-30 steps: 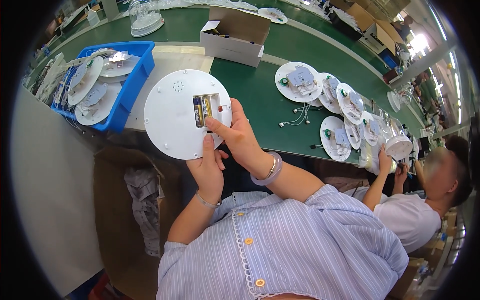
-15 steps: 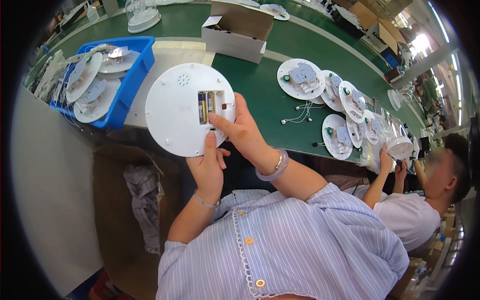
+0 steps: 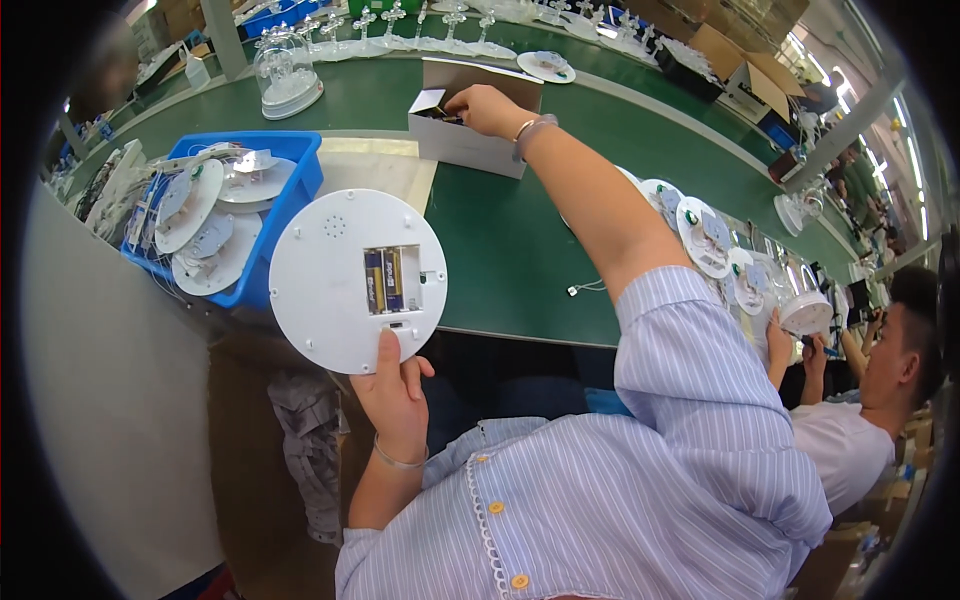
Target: Inserting batteries into circular white light housing components on a factory assembly line.
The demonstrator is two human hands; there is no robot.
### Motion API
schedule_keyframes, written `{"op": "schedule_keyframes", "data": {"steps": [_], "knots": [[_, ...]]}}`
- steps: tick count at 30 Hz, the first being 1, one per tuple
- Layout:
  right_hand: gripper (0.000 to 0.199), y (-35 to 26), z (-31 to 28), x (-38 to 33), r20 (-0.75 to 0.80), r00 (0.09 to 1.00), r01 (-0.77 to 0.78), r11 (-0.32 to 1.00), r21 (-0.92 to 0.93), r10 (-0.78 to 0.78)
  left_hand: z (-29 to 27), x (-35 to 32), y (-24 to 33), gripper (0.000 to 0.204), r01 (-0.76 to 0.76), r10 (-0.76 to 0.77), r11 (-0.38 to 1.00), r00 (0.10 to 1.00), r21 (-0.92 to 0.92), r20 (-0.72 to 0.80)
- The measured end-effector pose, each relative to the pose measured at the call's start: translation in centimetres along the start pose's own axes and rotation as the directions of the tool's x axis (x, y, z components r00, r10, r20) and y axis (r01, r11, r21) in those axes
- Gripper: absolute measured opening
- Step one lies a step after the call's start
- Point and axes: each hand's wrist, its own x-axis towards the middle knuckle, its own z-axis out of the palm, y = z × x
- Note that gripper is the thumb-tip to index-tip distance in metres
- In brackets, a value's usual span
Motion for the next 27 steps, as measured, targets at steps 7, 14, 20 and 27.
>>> {"op": "schedule_keyframes", "data": {"steps": [7,14,20,27], "knots": [[0.024,0.8,1.8,3.5,0.187,0.964,-0.116,0.928,-0.353,0.191,-0.7,0.5,-0.2,0.026,0.021,-0.023,0.998,0.999,0.066,0.036],[0.025,3.9,2.4,5.1,0.326,0.919,-0.059,0.896,-0.439,0.221,0.3,1.0,-0.2,0.019,0.005,-0.006,1.0,1.0,0.02,0.007],[0.03,1.7,0.3,2.6,0.318,0.943,0.04,0.917,-0.396,0.096,0.1,0.7,-0.2,0.019,-0.002,0.002,1.0,1.0,0.018,-0.009],[0.023,-2.8,-2.9,-1.7,-0.049,0.995,0.079,0.995,-0.058,-0.082,-0.1,0.5,-0.1,0.021,0.016,-0.015,0.999,1.0,0.042,-0.017]]}}
